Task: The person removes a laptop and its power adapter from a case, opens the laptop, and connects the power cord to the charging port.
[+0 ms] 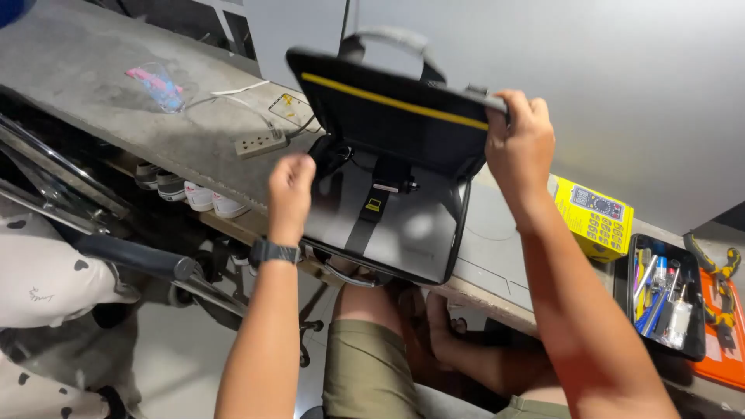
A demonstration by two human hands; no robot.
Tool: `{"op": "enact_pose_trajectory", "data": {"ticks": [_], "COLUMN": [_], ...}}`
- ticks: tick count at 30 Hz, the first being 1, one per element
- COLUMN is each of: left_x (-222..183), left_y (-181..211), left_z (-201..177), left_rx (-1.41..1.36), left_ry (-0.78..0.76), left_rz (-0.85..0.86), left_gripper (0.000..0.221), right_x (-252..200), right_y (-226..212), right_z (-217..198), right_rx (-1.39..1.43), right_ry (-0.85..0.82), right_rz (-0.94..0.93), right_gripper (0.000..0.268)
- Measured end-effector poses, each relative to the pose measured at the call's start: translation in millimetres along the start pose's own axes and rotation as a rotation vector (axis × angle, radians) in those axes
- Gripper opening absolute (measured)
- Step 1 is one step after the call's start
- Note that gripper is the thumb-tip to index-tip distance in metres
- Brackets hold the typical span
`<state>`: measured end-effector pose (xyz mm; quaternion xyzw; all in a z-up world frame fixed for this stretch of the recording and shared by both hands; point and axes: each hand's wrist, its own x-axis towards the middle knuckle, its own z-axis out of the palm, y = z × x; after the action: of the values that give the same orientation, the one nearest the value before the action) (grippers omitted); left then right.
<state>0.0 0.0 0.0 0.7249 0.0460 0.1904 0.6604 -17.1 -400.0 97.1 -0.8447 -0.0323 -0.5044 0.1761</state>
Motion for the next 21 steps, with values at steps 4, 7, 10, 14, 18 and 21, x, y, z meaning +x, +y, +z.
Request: {"op": "enact_pose_trajectory", "data": {"ticks": [4,7,10,14,18,21], "left_x": [-44,-62,-67,-68,-70,-71], "left_y": [-19,-35,-43,-42,-42,-42], "left_z": [1,6,11,13,11,11], "left_rx": [0.268,0.488,0.562,0.579,0.573,0.577], "left_ry": [-0.229,-0.206,-0.169,-0.159,-0.117,-0.115], "left_rz": [0.007,0.422,0.512,0.524,0.555,0.557], "left_gripper": [0.033,0.033,0.031,0.026,0.021,0.02], "right_x": [43,53,56,47,23,11], "right_y": [17,36,38,33,40,30], "right_z": [23,45,49,42,41,30], "right_rx": [0.036,-0.024,0.013,0.069,0.108,0.195], "right_ry": [-0.21,-0.226,-0.234,-0.138,-0.159,-0.163], "right_rz": [0.188,0.215,0.263,0.191,0.239,0.271], "right_gripper": [0.022,0.021,0.025,0.022,0.031,0.03]}}
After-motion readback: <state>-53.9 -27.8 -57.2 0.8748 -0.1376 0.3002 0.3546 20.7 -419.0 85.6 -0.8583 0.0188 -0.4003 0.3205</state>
